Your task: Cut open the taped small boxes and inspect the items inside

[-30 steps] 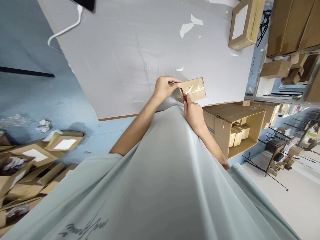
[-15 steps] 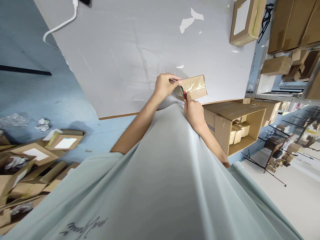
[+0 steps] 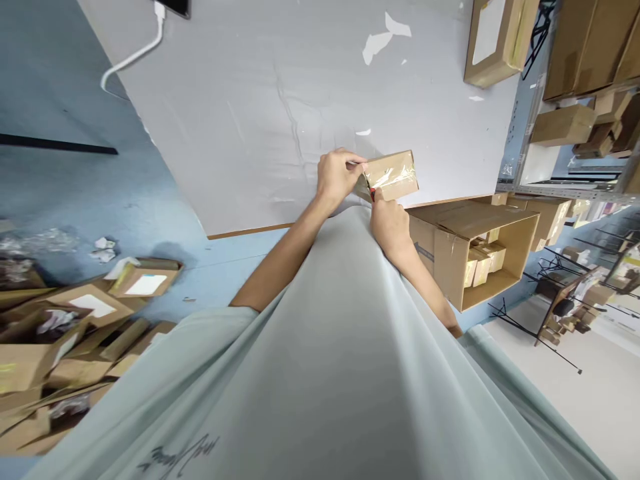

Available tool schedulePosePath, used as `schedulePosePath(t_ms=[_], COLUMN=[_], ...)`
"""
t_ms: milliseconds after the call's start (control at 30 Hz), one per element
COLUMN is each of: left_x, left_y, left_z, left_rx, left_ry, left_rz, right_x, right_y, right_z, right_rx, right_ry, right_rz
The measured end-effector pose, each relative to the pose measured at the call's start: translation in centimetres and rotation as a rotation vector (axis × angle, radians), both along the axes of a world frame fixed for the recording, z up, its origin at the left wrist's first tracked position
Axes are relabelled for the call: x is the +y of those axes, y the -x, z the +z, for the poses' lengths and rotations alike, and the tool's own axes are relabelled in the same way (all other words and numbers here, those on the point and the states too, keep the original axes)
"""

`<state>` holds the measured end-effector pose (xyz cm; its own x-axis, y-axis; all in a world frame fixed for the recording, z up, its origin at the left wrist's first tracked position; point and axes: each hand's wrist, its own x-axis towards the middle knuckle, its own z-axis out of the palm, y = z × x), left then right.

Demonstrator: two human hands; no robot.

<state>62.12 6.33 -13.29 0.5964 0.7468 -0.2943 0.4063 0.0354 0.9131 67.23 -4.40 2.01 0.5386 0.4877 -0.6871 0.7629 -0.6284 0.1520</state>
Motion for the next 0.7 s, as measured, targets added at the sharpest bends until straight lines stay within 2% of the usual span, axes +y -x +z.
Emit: schedulePosePath(t_ms=[167,400,467,567,633,700], left_x=[-0.3,-0.6,-0.3,0.0,0.0,-0.3], left_y=[0.0,0.3,0.3,0.5,0.6,0.4], left_z=[0.3,-0.5,-0.7,-0.6,-0.2,0.5], left_rx=[0.028,0.0,0.003,0.005,0.011,0.018], left_ry=[-0.013,-0.045,-0.05,-0.066,-0.09,-0.153], left_rz=[0.005,0.0,0.014,0.031,0.028,0.016], right_x=[-0.6,-1.1,-1.1,-1.9,-3.0,-4.2], right_y=[0.2,-0.4,-0.6,-1.1,-1.9,-3.4], right_z=[1.0,1.0,1.6,3.5,4.7,5.1], right_rx=[0.008,0.058,0.074,0.093,0.093,0.065], right_ry=[0.036,0.078,0.06,0.021,-0.029,-0.091], right_rz=[0.035,0.03,0.041,0.031,0.001,-0.04])
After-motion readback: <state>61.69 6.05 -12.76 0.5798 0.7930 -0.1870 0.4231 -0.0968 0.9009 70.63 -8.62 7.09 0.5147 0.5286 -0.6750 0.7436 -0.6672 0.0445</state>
